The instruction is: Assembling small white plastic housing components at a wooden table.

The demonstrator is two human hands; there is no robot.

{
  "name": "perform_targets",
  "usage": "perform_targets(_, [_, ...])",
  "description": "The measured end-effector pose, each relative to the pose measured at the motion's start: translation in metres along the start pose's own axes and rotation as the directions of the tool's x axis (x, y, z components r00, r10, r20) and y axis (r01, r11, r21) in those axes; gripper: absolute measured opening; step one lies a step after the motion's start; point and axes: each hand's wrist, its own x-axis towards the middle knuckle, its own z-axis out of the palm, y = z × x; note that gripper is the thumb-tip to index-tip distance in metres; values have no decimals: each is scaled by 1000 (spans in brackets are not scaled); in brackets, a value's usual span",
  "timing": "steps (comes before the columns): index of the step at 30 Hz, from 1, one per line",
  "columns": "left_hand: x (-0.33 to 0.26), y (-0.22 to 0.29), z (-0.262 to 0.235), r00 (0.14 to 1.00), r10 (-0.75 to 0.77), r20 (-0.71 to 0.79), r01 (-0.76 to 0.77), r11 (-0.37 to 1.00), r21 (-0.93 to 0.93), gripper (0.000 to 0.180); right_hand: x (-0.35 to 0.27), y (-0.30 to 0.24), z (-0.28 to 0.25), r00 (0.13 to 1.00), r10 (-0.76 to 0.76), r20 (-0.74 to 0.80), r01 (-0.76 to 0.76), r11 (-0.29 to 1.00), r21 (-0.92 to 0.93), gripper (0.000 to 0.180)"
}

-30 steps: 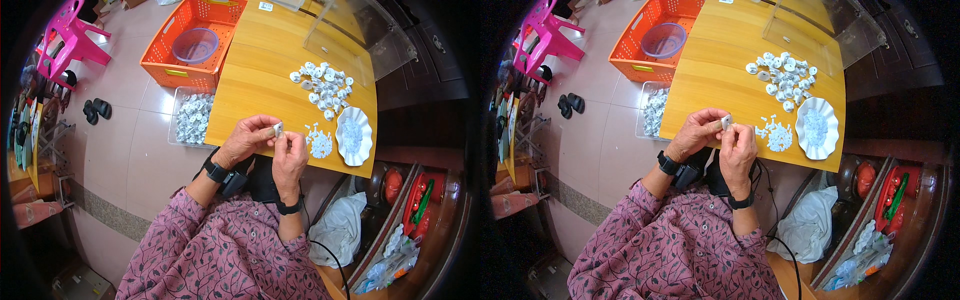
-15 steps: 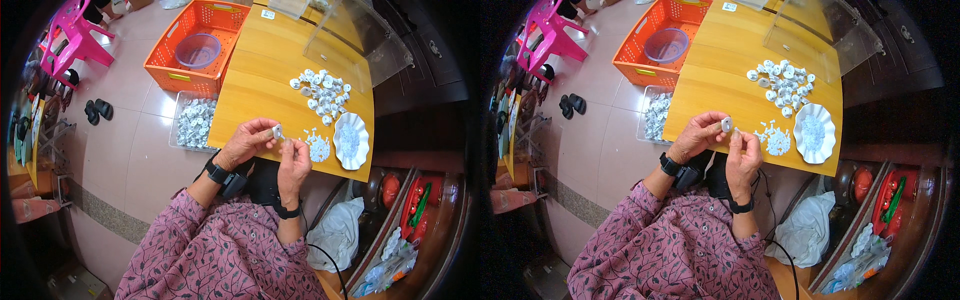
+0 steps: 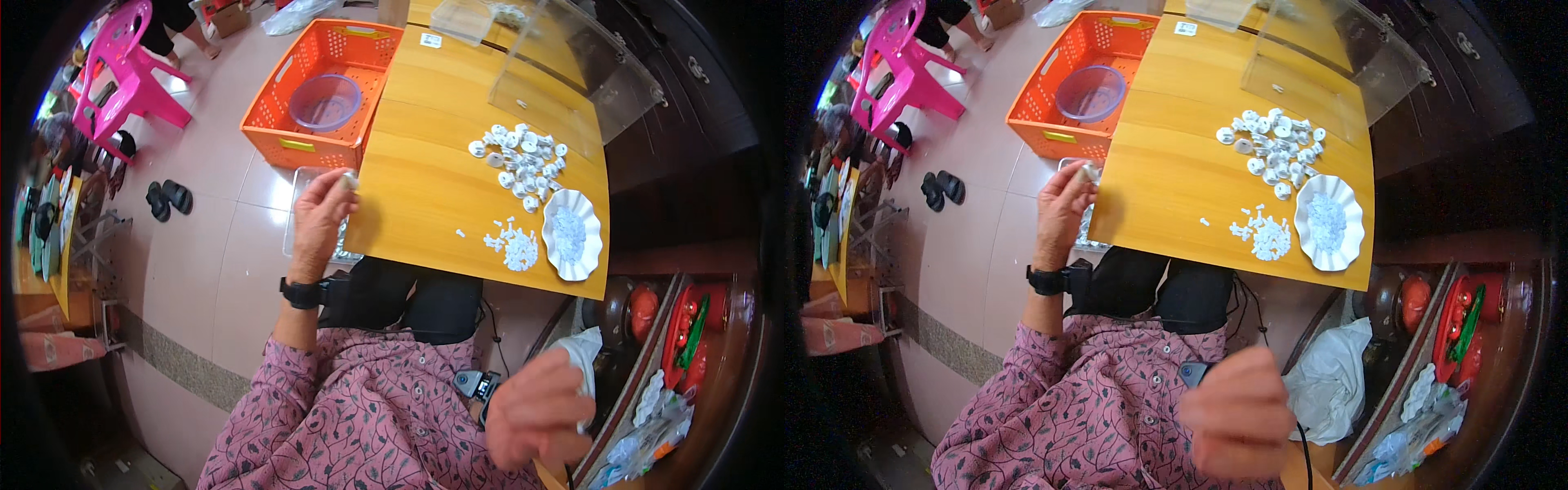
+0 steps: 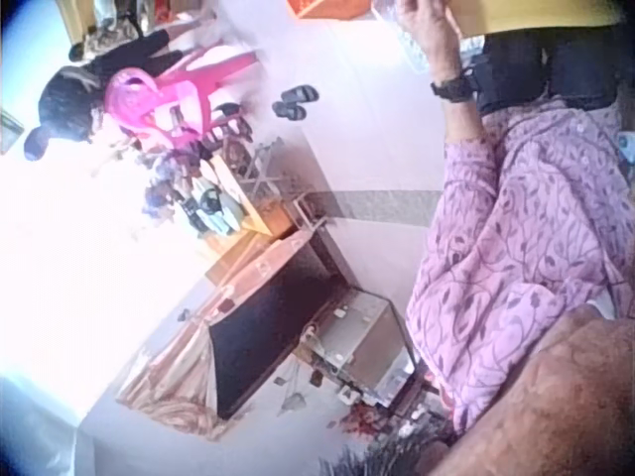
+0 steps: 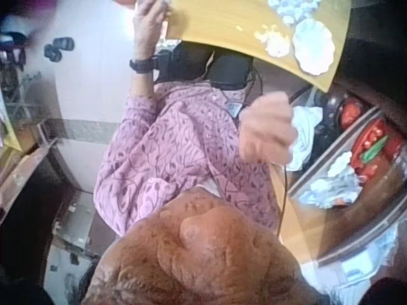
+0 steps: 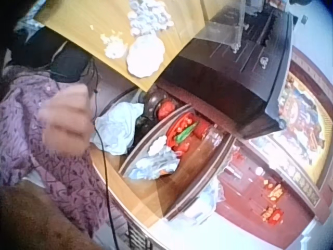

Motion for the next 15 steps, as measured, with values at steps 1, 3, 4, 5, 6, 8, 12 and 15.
perform_targets(1, [2, 2, -14, 999, 5, -51, -4, 1000, 20, 27, 3, -9, 3, 997, -16, -80, 23, 996, 84, 10])
perform_targets(3, [10, -1, -42, 989, 12, -149, -6, 999, 47, 30, 7, -20, -2, 994, -45, -101, 55, 994, 94, 9])
perform_targets(4, [14, -7, -48, 991, 4, -135, 2, 999, 44, 30, 10, -25, -7, 990, -78, -117, 88, 993, 84, 9])
perform_targets(5, [18, -14, -55, 974, 0, -228, 26, 994, 109, 33, 13, -29, -12, 985, -108, -131, 119, 990, 75, 8])
perform_targets(6, [20, -15, -56, 946, 7, -324, 52, 984, 172, 36, 16, -33, -16, 980, -137, -144, 149, 986, 74, 8])
perform_targets(8, [22, -19, -58, 937, 29, -348, 39, 982, 186, 40, 24, -43, -22, 974, -163, -156, 176, 982, 71, 9])
perform_targets(12, [8, -6, -11, 952, 259, -162, -163, 879, 449, 29, 36, -53, -25, 986, -107, -128, 123, 985, 123, 13])
perform_targets(15, [-4, -20, 19, 963, 261, 62, -250, 787, 564, 21, 44, -42, -6, 961, -172, -216, 209, 964, 165, 15])
